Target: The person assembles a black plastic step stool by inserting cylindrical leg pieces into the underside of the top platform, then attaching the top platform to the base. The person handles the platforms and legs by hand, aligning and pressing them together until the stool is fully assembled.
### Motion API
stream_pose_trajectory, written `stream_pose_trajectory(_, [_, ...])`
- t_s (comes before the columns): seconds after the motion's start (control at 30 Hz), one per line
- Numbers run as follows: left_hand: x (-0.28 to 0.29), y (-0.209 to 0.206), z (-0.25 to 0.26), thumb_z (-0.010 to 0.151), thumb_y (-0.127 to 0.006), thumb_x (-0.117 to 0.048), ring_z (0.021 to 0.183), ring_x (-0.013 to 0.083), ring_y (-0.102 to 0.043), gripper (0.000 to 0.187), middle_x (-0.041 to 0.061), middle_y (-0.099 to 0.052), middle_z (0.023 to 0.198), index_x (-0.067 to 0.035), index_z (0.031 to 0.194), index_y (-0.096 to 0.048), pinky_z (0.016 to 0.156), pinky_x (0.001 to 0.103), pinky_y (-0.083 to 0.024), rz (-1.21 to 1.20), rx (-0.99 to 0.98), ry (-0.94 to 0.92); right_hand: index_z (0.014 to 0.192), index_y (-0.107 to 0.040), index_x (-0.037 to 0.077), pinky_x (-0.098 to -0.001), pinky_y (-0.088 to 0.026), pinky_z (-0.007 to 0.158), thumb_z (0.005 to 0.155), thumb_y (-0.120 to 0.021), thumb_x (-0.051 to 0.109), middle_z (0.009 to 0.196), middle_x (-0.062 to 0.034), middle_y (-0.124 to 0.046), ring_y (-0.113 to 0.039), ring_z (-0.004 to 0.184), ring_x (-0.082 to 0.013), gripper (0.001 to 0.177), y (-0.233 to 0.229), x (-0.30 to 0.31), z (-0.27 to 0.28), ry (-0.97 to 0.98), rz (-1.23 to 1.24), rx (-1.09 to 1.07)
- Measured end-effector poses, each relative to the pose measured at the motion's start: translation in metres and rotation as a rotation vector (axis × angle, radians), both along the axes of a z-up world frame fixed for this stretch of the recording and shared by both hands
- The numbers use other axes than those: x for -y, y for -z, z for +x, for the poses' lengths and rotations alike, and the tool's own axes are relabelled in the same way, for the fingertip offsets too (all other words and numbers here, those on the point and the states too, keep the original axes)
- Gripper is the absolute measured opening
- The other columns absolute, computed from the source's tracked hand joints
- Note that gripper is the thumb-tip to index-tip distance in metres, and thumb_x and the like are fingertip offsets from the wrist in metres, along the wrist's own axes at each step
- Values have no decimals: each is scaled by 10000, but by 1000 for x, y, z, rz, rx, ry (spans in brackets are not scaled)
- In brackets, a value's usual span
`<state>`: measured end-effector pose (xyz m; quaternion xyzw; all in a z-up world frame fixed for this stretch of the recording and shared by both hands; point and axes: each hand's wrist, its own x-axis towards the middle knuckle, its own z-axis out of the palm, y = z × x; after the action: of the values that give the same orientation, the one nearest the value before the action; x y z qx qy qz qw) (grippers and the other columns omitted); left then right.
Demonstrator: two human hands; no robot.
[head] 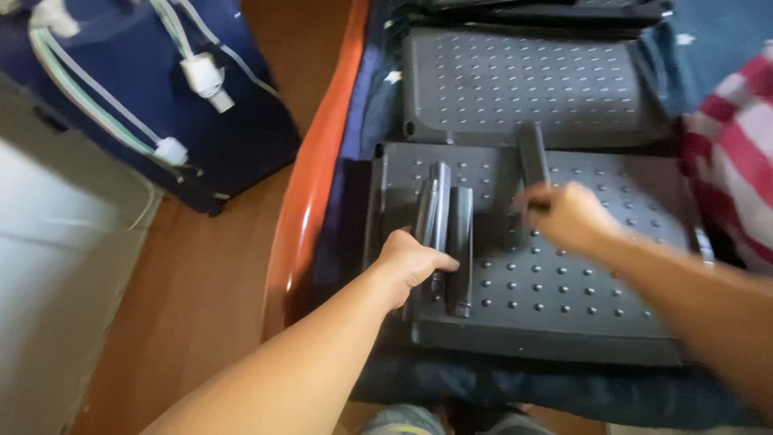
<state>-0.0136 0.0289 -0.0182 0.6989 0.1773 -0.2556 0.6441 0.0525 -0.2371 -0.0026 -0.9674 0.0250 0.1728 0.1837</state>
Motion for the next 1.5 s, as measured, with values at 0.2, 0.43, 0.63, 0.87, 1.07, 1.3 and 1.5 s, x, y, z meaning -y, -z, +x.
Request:
stream_pose_trajectory(0.2, [13, 3, 13, 591, -954, -97, 1141, 316, -665, 799, 214, -670, 1214, 42, 1274, -564, 978, 379, -525, 356, 137, 49, 1488, -595, 294, -469, -384, 1089, 972, -664, 273, 892, -186, -792, -735, 858, -294, 522, 7, 20, -93, -191, 88, 112])
stream_pose_trajectory(0.43, [3, 9, 16, 639, -897, -171, 1050, 286, -728, 661, 176, -736, 1156, -11, 1234, -658, 922, 378, -564, 357, 220, 103, 1456, -557, 333, -466, -470, 998, 760, -641, 54, 1255, -164, -600, -555, 1122, -387, 754, -21, 50, -91, -243, -245, 215])
stream_pose_trajectory(0.63, [-14, 6, 12, 714, -851, -74, 1012, 274, -749, 564, 179, -760, 1114, 20, 1229, -643, 912, 395, -574, 130, 154, 40, 1429, -533, 345, -540, -387, 1060, 784, -748, 200, 1491, -64, -415, -391, 1332, -331, 695, -37, 15, -104, -325, -560, 64])
stream_pose_trajectory(0.87, [-4, -23, 1, 734, -782, -94, 887, 263, -742, 469, 155, -752, 1030, -19, 1182, -663, 786, 427, -614, -125, 106, 32, 1247, -566, 258, -517, -391, 1060, 791, -768, 400, 1262, 36, -647, -501, 1314, -223, 518, -47, 17, -149, -243, -568, -89])
stream_pose_trajectory(1.07, [40, -40, -21, 748, -800, -160, 770, 193, -689, 334, 89, -723, 878, -36, 1043, -703, 707, 375, -575, -243, 279, 34, 1192, -615, 190, -480, -565, 750, 796, -794, 489, 867, -155, -740, -714, 800, -321, 527, -68, 52, -148, -57, -246, 1])
stream_pose_trajectory(1.3, [96, -40, -36, 744, -803, -167, 768, 145, -663, 239, 27, -714, 822, -68, 939, -705, 720, 313, -524, -151, 320, 48, 1284, -608, 144, -428, -475, 486, 804, -775, 170, 645, -175, -632, -589, 477, -255, 509, -90, 103, -131, 208, 55, -293])
stream_pose_trajectory(1.5, [133, -41, -38, 789, -816, -192, 750, 148, -590, 244, 21, -651, 805, -60, 957, -698, 700, 336, -481, -88, 390, 26, 1177, -745, 19, -330, -524, 432, 760, -790, 121, 639, -145, -717, -660, 452, -193, 432, -93, 170, -124, -15, 19, -272])
